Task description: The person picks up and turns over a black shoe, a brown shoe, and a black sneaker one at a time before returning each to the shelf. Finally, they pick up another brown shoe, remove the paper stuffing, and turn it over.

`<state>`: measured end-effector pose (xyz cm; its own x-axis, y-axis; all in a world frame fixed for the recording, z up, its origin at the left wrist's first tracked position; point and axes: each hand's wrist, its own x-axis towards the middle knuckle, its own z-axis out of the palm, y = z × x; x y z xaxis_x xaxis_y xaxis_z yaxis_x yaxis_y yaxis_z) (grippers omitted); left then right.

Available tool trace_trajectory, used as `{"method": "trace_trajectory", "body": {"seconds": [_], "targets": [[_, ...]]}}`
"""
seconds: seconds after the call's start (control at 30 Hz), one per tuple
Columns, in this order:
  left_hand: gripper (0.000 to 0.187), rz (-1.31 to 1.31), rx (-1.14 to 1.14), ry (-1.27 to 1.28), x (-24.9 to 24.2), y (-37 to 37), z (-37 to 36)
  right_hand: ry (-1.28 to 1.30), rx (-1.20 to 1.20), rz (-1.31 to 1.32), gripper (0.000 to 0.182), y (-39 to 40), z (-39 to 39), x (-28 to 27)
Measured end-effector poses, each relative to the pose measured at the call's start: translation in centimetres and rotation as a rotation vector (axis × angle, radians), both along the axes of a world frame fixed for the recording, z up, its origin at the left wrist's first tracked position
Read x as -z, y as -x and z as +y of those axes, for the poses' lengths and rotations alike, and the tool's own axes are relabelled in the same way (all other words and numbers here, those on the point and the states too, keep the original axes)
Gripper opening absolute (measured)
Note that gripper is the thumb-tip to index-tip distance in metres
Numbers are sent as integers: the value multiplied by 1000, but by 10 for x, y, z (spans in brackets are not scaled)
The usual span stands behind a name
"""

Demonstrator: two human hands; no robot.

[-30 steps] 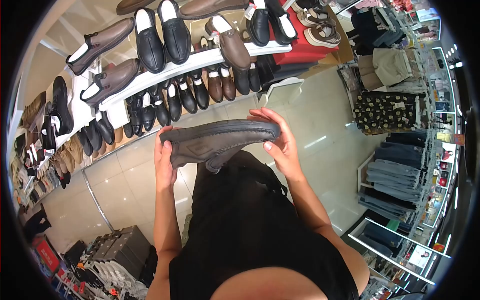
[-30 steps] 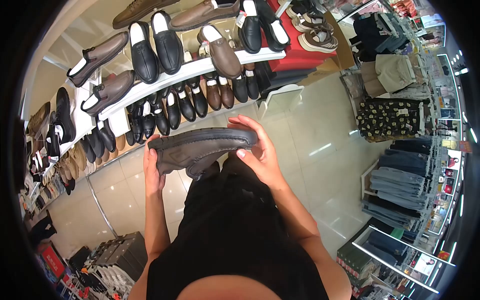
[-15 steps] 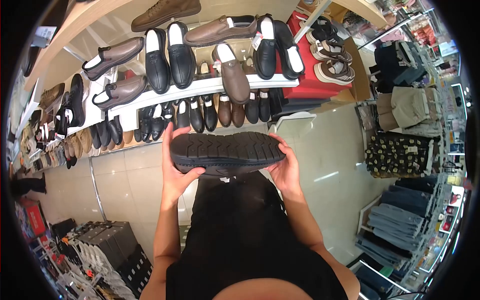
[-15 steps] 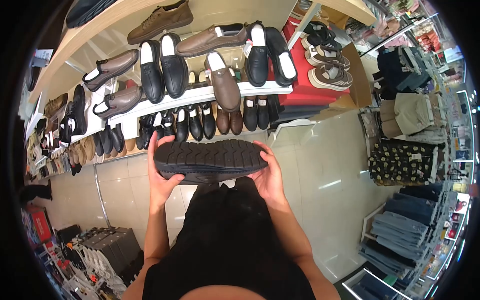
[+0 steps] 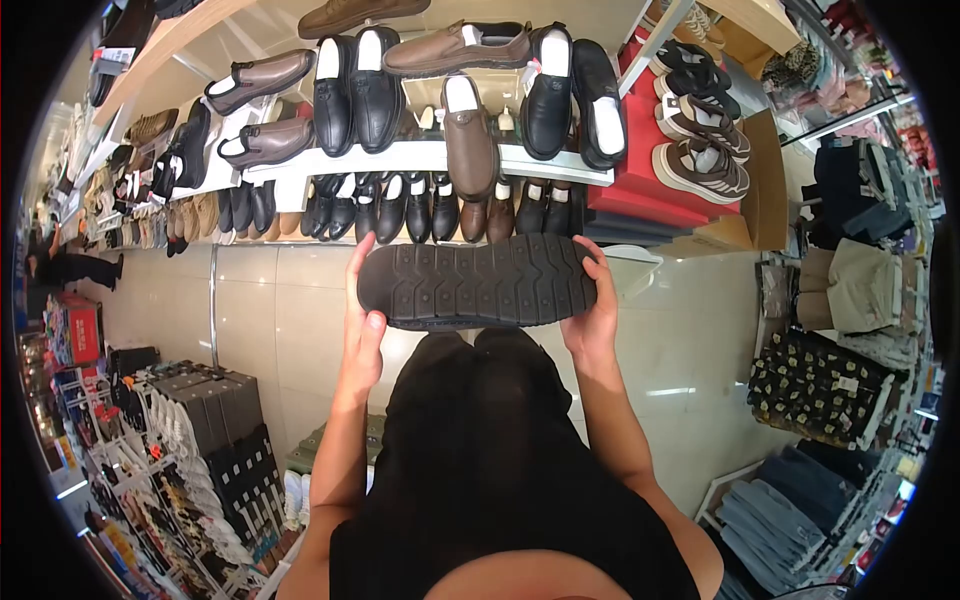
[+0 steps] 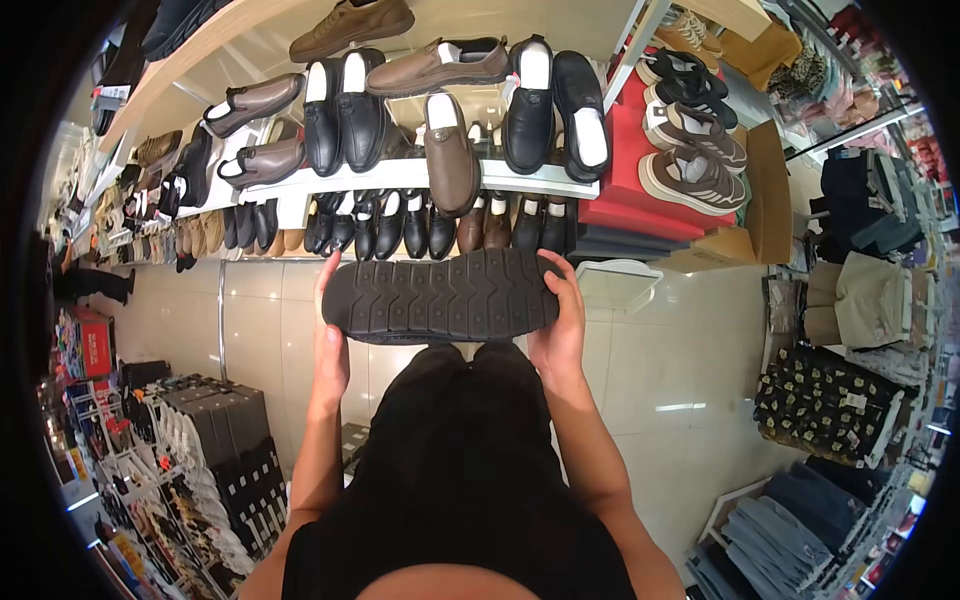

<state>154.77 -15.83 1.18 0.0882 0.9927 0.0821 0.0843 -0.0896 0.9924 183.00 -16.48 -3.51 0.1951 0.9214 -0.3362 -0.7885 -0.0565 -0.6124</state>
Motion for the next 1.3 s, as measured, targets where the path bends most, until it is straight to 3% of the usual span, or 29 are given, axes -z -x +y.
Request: {"method": "trace_trajectory", "body": {"seconds": [0.2, 0.27, 0.4, 0.47, 0.57, 0.6, 0.7, 0.73, 0.97, 1.03, 1.1, 1.13, 1.17, 1.23, 1.3], "targets": [[95, -10, -5, 98, 19, 11, -15, -73, -24, -100, 41, -4, -4, 0], [96, -292, -36, 386, 21, 12, -22, -111, -33, -163, 44, 2, -4, -5], [100, -521, 1, 616, 32, 46, -38, -287, -103, -232, 40, 17, -3, -10], [101, -904, 156, 756, 30, 67, -47, -407, -170, -292, 39, 27, -2, -7], [104, -1093, 197, 905, 48, 112, -69, -581, -288, -274, 36, 68, -2, -22], [94, -1074, 128, 956, 65, 129, -80, -635, -388, -300, 36, 80, -2, -22], [79, -1001, 60, 892, 78, 161, -105, -716, -554, -410, 38, 119, -4, -25], [71, -1094, 21, 923, 80, 173, -114, -683, -557, -410, 37, 137, -6, -29], [67, -1084, -31, 798, 88, 244, -145, -631, -576, -446, 40, 223, -23, -24], [73, -1094, -58, 793, 80, 255, -145, -605, -572, -461, 42, 238, -24, -24], [82, -909, -126, 433, 66, 260, -142, -528, -632, -446, 52, 248, -19, -25], [98, -840, -196, 364, 69, 266, -141, -477, -702, -371, 57, 249, -16, -21], [98, -842, -194, 369, 67, 275, -137, -472, -699, -373, 57, 250, -14, -20], [107, -598, -102, 150, 58, 291, -124, -386, -830, -548, 52, 254, -6, -18], [110, -594, -116, 147, 54, 305, -109, -232, -847, -507, 43, 260, 2, -10]]}}
